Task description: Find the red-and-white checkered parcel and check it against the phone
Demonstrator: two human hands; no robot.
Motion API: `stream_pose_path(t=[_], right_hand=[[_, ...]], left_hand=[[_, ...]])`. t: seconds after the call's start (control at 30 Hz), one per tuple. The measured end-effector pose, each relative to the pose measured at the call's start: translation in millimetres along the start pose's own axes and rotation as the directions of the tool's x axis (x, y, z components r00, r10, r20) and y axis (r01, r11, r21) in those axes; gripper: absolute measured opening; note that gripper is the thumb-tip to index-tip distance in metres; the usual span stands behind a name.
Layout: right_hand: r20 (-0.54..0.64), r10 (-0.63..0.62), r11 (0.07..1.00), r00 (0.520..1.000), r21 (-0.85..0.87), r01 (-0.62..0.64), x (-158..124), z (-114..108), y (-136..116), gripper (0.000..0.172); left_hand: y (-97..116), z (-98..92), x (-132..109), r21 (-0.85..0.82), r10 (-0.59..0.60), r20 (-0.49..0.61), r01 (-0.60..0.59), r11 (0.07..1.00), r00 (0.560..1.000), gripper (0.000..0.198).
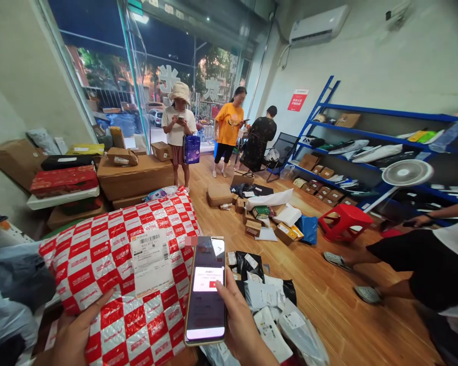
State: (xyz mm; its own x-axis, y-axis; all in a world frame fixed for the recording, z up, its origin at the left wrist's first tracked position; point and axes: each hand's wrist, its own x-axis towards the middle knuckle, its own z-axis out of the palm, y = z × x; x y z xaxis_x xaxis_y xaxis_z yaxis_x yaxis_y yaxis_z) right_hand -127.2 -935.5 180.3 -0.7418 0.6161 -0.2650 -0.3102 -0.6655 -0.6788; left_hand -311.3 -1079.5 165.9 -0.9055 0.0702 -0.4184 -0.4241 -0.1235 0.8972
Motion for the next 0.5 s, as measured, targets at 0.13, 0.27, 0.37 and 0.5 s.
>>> stream_pose_path(t=[0.13,0.27,0.37,0.5], right_hand=[[0.034,0.000,0.999,0.999,0.039,-0.001,1,0,-1,0.069],[0.013,-0.015,1.000,1.000,0.009,0.015,2,3,-3,0.068],[0.012,-0.008,1.000,1.000,-0.001,0.008,3,5,-4,0.064],[0.030,-0.002,0.999,1.000,0.032,0.001,3,6,-6,0.063]], left_hand=[[-3,-2.8,3,-0.070,-0.028,0.002,0.028,0.997,1.000,0.066],[-8,-7.0,9,-0.028,-0.016,0.002,0.016,0.999,1.000,0.066],[-10,-9.1,16,-0.001,-0.029,-0.024,0.029,1.000,0.999,0.065],[-13,-7.1,20,0.040,-0.031,-0.078,0.035,0.999,0.996,0.062]])
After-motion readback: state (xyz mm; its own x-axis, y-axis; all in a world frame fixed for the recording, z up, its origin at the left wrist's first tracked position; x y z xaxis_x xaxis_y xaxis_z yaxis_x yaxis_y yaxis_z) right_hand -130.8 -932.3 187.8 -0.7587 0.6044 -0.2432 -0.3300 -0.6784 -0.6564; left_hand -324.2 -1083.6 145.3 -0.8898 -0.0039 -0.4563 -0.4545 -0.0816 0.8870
